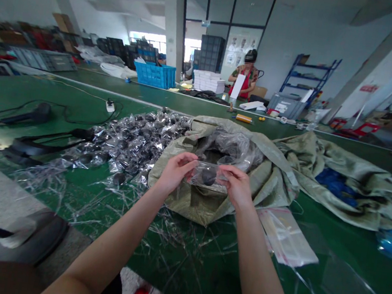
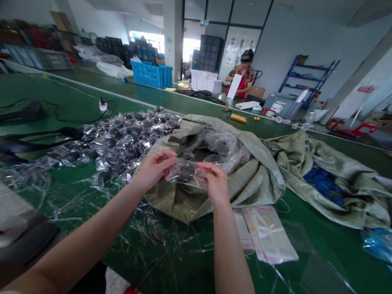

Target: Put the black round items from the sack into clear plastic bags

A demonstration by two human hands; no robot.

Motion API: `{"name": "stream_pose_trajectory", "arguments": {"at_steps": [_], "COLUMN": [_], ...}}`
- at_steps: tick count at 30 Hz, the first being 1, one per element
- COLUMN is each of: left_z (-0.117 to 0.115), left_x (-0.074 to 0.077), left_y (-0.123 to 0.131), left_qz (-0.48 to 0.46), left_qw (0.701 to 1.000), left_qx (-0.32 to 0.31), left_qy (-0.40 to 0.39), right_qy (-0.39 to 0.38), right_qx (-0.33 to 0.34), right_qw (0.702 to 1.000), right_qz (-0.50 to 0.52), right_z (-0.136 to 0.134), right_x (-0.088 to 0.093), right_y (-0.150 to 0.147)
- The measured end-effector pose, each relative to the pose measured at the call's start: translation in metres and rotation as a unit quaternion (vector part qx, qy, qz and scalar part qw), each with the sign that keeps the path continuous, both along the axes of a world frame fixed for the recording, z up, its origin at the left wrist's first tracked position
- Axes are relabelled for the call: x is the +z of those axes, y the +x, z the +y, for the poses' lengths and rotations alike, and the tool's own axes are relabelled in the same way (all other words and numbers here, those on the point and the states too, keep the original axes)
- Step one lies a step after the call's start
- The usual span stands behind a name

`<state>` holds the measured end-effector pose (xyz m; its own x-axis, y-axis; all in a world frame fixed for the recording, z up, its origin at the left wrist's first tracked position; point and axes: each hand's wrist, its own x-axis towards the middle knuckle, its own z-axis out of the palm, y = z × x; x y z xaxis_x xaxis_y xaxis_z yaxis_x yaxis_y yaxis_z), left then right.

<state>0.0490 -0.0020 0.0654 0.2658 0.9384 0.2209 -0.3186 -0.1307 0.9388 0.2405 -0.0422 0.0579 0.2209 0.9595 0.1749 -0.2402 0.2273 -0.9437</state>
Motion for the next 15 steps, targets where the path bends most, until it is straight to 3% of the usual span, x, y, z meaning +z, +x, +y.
{"name": "stream_pose_trajectory", "arguments": {"at_steps": [6, 15], "left_z": [-0.007, -0.014], "left_x": [-0.004, 0.004], "left_y": [-0.006, -0.007], "left_qz": [0.084, 0.158], "left_qw": [0.995, 0.987], "left_qx": [-0.028, 0.008], "left_qy": [-0.035, 0.026], "right_qy": [0.024, 0.028], "right_qx": [-0.015, -0.033], "right_qw": [1.000, 0.999], "right_qz": [0.004, -0.015], "right_z": [-0.001, -0.002], "right_x": [0.001, 0.004], "right_y": [0.000, 0.000]}}
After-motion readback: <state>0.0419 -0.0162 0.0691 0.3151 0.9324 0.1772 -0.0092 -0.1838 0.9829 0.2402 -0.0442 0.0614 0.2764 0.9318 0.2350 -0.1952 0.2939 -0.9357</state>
